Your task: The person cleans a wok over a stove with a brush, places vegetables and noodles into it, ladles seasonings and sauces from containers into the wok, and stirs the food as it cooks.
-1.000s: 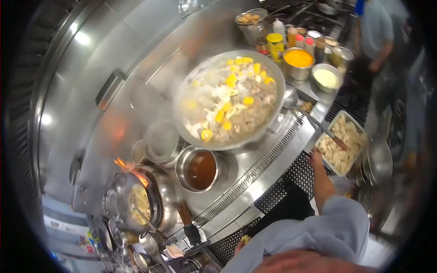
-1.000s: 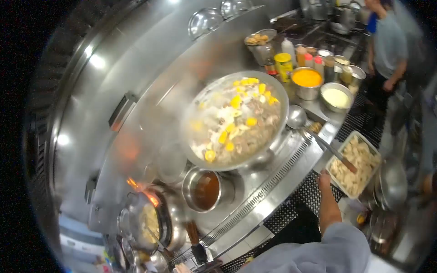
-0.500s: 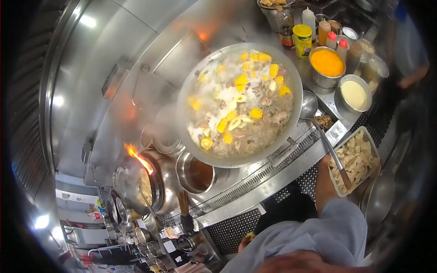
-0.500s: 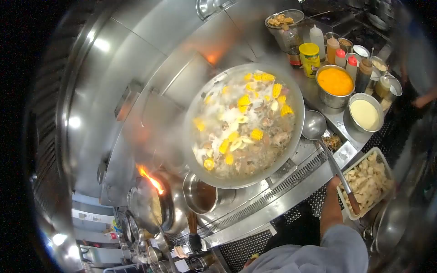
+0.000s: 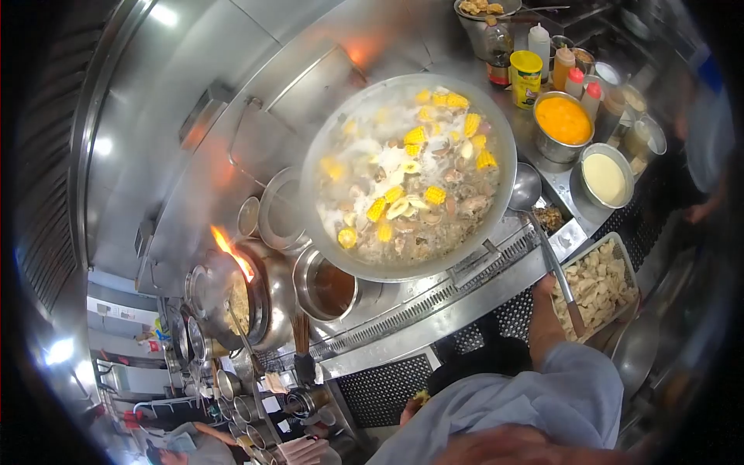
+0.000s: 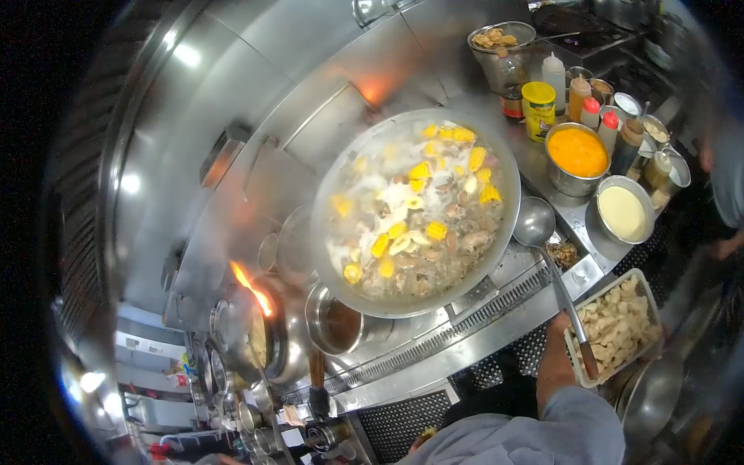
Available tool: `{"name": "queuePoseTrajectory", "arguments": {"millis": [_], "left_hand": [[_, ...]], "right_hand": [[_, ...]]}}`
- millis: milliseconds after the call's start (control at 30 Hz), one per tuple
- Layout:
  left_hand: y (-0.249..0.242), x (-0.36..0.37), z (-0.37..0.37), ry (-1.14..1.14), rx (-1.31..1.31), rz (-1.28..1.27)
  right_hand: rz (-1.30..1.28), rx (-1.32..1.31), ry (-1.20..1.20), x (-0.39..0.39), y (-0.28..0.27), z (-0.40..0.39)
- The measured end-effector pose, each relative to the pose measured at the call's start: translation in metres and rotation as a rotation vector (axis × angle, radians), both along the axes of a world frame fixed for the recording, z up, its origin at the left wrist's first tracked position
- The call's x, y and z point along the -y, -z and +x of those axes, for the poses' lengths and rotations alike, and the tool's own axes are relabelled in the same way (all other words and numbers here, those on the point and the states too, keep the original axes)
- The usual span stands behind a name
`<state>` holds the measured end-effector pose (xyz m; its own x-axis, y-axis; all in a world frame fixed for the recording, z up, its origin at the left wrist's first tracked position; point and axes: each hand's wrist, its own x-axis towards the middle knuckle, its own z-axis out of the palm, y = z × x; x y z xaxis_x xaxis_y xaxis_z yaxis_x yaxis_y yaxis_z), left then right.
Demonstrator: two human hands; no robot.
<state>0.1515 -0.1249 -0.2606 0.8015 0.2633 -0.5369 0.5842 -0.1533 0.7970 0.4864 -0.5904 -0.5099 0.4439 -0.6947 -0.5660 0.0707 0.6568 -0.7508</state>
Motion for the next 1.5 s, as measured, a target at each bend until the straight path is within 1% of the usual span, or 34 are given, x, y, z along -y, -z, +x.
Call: {"name": "queuePoseTrajectory", "arguments": {"millis": [100, 200, 267, 400, 433, 467, 500, 567, 600, 633, 667, 700, 733, 833, 867, 900, 933, 967, 1000, 1033, 1067, 1100, 1133, 1167, 1200, 1233, 1267, 1300, 1333, 1367, 1400, 1433, 1467, 1500], "left_hand": [[-0.007, 0.005, 0.003, -0.087, -0.055, -0.145], [-0.015, 0.009, 0.015, -0.201, -0.128, -0.364], [-0.018, 0.009, 0.02, -0.278, -0.178, -0.509], [-0.025, 0.007, 0.026, -0.428, -0.283, -0.797], [-0.026, 0.006, 0.026, -0.466, -0.311, -0.869], [-0.027, 0.005, 0.029, -0.501, -0.338, -0.942], [-0.027, 0.004, 0.031, -0.537, -0.365, -1.014], [-0.028, 0.004, 0.033, -0.611, -0.421, -1.161], [-0.029, 0.003, 0.032, -0.651, -0.45, -1.234], [-0.03, 0.004, 0.032, -0.651, -0.454, -1.234], [-0.03, 0.004, 0.033, -0.65, -0.471, -1.371], [-0.031, 0.003, 0.034, -0.649, -0.484, -1.507], [-0.032, 0.004, 0.035, -0.646, -0.495, -1.644], [-0.069, 0.02, 0.052, -0.611, -0.478, -1.81], [-0.054, 0.014, 0.047, -0.613, -0.479, -1.809], [-0.011, -0.003, 0.034, -0.205, -0.255, -1.152], [0.057, -0.032, 0.012, 0.168, -0.04, -0.471], [0.021, -0.014, 0.017, 0.17, -0.039, -0.472], [-0.013, 0.0, 0.025, -0.113, -0.14, -0.396], [-0.043, 0.014, 0.038, -0.396, -0.239, -0.314], [-0.07, 0.025, 0.058, -0.393, -0.238, -0.315], [-0.088, 0.032, 0.07, -0.481, -0.336, -0.427], [-0.095, 0.034, 0.074, -0.57, -0.437, -0.538], [-0.088, 0.027, 0.07, -0.567, -0.443, -0.54], [-0.078, 0.019, 0.069, -0.624, -0.432, -1.155], [-0.07, 0.01, 0.064, -0.648, -0.388, -1.772], [-0.064, 0.01, 0.061, -0.643, -0.39, -1.772], [-0.058, 0.013, 0.055, -0.653, -0.391, -1.187], [-0.056, 0.012, 0.048, -0.624, -0.373, -0.603], [-0.048, 0.0, 0.042, -0.615, -0.381, -0.602], [-0.03, -0.015, 0.039, -0.073, -0.14, -0.075], [-0.018, -0.026, 0.041, 0.464, 0.126, 0.446], [-0.029, -0.022, 0.059, 0.476, 0.143, 0.435], [-0.041, -0.019, 0.079, 0.322, -0.035, 0.129]], "right_hand": [[-0.016, 0.074, 0.023, 0.004, 0.024, -0.003], [-0.102, -0.062, 0.008, 0.016, 0.065, -0.009], [-0.066, 0.042, -0.24, 0.034, 0.102, -0.018], [-0.164, 0.084, -0.219, 0.018, 0.051, -0.01], [-0.112, 0.068, -0.108, 0.008, 0.031, -0.007], [-0.06, 0.053, 0.005, 0.008, 0.05, -0.008], [-0.06, 0.053, 0.008, 0.028, 0.065, -0.014], [-0.753, -0.19, -0.242, 0.019, 0.13, -0.014], [-0.754, -0.194, -0.243, 0.019, 0.132, -0.015], [-0.746, -0.266, -0.247, 0.02, 0.132, -0.016], [-0.737, -0.335, -0.249, 0.021, 0.13, -0.012], [-0.738, -0.333, -0.249, 0.017, 0.104, -0.008], [-0.587, -0.246, -0.194, 0.011, 0.078, -0.004], [-0.128, 0.008, -0.034, 0.001, -0.005, -0.002], [0.026, 0.089, 0.021, -0.001, -0.017, -0.002], [0.025, 0.086, 0.021, 0.021, 0.022, -0.009], [-0.23, 0.001, -0.075, 0.032, 0.082, -0.016], [-0.487, -0.078, -0.171, 0.025, 0.132, -0.013], [-0.486, -0.079, -0.169, 0.031, 0.094, -0.021], [-0.254, 0.029, -0.12, 0.024, 0.049, -0.014], [-0.024, 0.137, -0.069, 0.007, 0.01, -0.005], [-0.026, 0.137, -0.068, 0.022, 0.044, -0.013], [-0.416, -0.102, -0.18, 0.03, 0.091, -0.017], [-0.804, -0.347, -0.288, 0.022, 0.131, -0.016], [-0.805, -0.35, -0.284, 0.026, 0.117, -0.019], [-1.076, -0.425, -0.453, 0.029, 0.087, -0.02], [-1.346, -0.498, -0.622, 0.028, 0.068, -0.019], [-1.345, -0.502, -0.618, 0.02, 0.074, -0.019], [-1.168, -0.393, -0.5, 0.008, 0.085, -0.024], [-0.99, -0.287, -0.381, 0.0, 0.09, -0.031], [-0.996, -0.294, -0.366, 0.006, 0.032, -0.052], [-0.068, -0.255, -0.653, -0.025, -0.032, -0.065], [-0.158, -0.425, -0.748, -0.047, -0.084, -0.074], [-0.241, -0.599, -0.833, -0.064, -0.111, -0.088]]}}
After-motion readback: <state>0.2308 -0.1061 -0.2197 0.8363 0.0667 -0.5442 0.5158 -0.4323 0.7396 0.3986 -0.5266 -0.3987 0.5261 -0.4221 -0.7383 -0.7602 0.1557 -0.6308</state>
